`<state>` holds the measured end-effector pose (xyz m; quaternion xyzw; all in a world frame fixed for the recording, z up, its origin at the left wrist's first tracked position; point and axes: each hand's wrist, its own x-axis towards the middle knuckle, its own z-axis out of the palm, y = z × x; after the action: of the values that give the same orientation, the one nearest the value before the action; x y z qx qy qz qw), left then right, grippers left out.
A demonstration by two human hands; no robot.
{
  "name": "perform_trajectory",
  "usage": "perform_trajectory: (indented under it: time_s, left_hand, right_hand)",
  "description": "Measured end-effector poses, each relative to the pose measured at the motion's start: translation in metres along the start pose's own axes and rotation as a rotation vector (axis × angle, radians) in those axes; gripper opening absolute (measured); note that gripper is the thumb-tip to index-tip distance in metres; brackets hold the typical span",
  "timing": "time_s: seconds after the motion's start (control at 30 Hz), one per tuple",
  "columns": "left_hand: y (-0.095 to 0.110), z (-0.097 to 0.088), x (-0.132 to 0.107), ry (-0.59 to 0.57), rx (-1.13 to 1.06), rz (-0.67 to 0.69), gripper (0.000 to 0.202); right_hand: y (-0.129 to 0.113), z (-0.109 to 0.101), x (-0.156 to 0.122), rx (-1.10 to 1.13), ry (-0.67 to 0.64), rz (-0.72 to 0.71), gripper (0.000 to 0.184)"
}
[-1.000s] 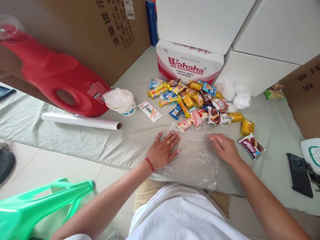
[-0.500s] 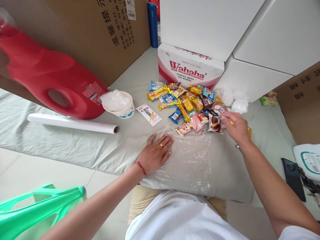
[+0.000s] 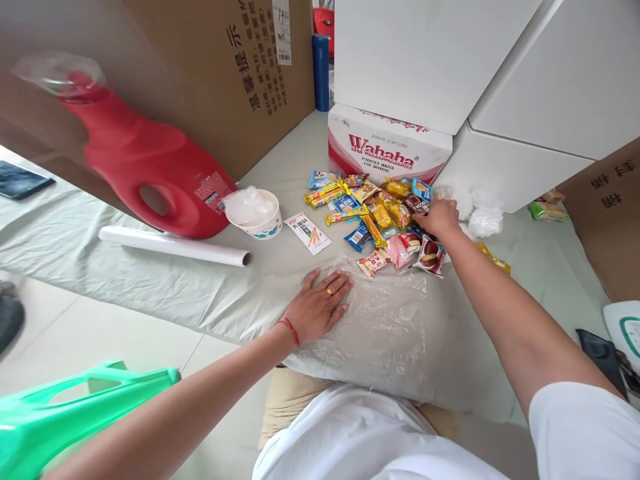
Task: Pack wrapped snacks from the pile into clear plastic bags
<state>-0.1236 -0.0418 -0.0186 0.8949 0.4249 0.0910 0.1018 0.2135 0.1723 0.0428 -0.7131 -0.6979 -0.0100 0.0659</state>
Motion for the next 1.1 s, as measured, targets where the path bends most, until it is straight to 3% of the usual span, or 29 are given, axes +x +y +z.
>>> perform_trajectory:
  time_s: [0.1, 0.2, 0.27, 0.33, 0.43, 0.53, 0.63, 0.73, 0.87, 0.97, 1.1]
  left_hand:
    - [0.0, 0.0, 0.0, -0.002, 0.002, -0.005, 0.055]
    - [0.0, 0.0, 0.0, -0.008, 0.001, -0.007, 0.055]
    - [0.001, 0.001, 0.0, -0.009, 0.009, -0.007, 0.055]
    - [0.001, 0.001, -0.001, -0.007, 0.022, -0.007, 0.055]
    - [0.001, 0.002, -0.001, -0.001, 0.042, -0.008, 0.055]
    - [0.002, 0.002, -0.001, 0.003, 0.062, -0.005, 0.056]
    - [0.003, 0.001, -0.001, 0.006, 0.082, -0.003, 0.056]
    - [0.004, -0.001, -0.001, 0.001, 0.078, -0.009, 0.055]
    - [0.005, -0.001, 0.001, -0.002, 0.04, -0.01, 0.055]
    - [0.005, -0.001, 0.002, 0.005, 0.021, -0.005, 0.054]
    - [0.004, -0.001, 0.002, 0.001, 0.013, -0.025, 0.052]
  right_hand:
    - [0.012, -0.019, -0.02, 0.212, 0.066, 0.087, 0.053]
    - [0.02, -0.04, -0.062, 0.447, 0.125, 0.096, 0.053]
    - [0.019, -0.05, -0.097, 0.505, 0.118, 0.051, 0.05]
    - [0.013, -0.052, -0.131, 0.491, 0.073, -0.095, 0.04]
    - [-0.003, -0.044, -0.166, 0.448, 0.07, -0.374, 0.024]
    - [-0.023, -0.029, -0.184, 0.449, 0.054, -0.501, 0.026]
    - [-0.044, -0.014, -0.204, 0.456, -0.029, -0.527, 0.037]
    - [-0.059, -0.002, -0.233, 0.326, -0.083, -0.556, 0.047]
    - [-0.058, 0.008, -0.263, 0.218, -0.171, -0.686, 0.056]
    - [-0.054, 0.011, -0.262, 0.263, -0.157, -0.651, 0.059]
    - [-0.062, 0.016, -0.251, 0.319, -0.117, -0.588, 0.047]
